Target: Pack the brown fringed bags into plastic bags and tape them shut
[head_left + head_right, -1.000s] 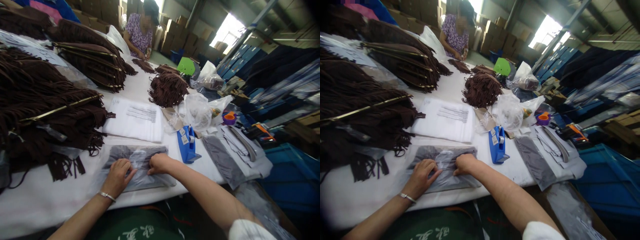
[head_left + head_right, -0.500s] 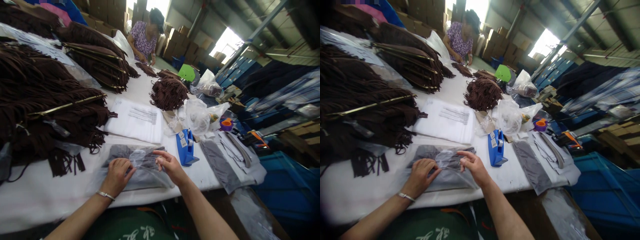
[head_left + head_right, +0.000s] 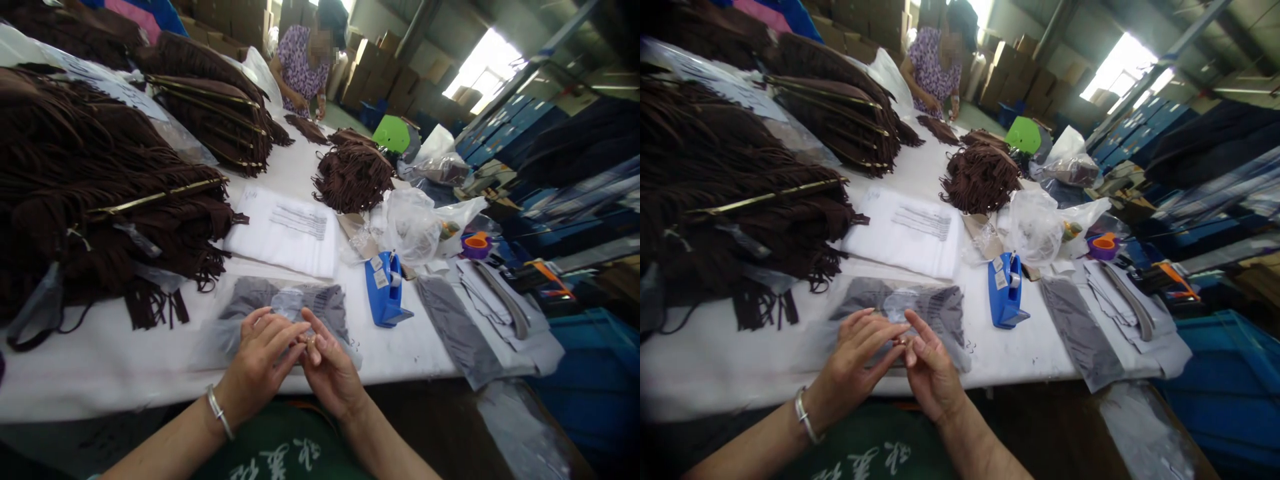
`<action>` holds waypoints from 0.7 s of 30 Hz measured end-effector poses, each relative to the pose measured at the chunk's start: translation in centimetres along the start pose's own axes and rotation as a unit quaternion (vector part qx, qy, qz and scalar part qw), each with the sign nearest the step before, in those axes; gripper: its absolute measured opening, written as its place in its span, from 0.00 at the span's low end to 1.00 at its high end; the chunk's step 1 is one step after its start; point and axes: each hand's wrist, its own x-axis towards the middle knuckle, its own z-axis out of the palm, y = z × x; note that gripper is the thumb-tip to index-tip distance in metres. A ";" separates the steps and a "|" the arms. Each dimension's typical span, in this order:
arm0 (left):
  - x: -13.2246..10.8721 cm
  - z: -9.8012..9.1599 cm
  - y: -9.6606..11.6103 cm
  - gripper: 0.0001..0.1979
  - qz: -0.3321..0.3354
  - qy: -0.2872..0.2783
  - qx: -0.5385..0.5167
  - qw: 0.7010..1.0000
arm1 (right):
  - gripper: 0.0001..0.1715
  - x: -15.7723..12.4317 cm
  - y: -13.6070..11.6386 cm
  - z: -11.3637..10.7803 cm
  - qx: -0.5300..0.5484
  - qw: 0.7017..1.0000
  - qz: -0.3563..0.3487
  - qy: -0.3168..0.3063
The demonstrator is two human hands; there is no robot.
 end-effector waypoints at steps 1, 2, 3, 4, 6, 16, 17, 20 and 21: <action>-0.1 -0.3 -0.2 0.13 0.023 -0.002 0.005 1.000 | 0.30 0.0 0.1 -0.1 -0.011 1.000 0.010 -0.011; -0.1 -0.7 -0.5 0.13 0.050 -0.006 0.014 0.999 | 0.30 0.0 0.2 -0.2 -0.031 0.999 0.020 -0.024; -0.2 -1.2 -0.9 0.13 0.084 -0.013 0.027 0.996 | 0.29 0.0 0.1 -0.4 -0.061 0.997 0.033 -0.041; -0.3 -1.7 -1.3 0.13 0.118 -0.026 0.045 0.992 | 0.27 0.0 0.0 -0.5 -0.101 0.992 0.047 -0.059; -0.6 -2.9 -2.2 0.14 0.181 -0.064 0.077 0.978 | 0.19 0.2 -0.7 -0.7 -0.191 0.975 0.078 -0.087; -4.6 -3.4 -9.9 0.15 -0.131 -0.102 0.127 0.978 | 0.11 8.7 -5.5 3.9 -0.723 0.625 0.125 -0.267; -5.1 -3.2 -10.3 0.15 -0.153 -0.111 0.114 0.975 | 0.11 10.0 -5.0 4.9 -0.763 0.559 0.129 -0.298; -5.9 -2.4 -10.5 0.15 -0.206 -0.109 0.102 0.967 | 0.13 12.9 -1.9 7.4 -0.838 0.427 0.124 -0.317; -6.0 -2.3 -10.4 0.15 -0.212 -0.109 0.104 0.966 | 0.12 13.5 -0.6 8.1 -0.855 0.406 0.112 -0.303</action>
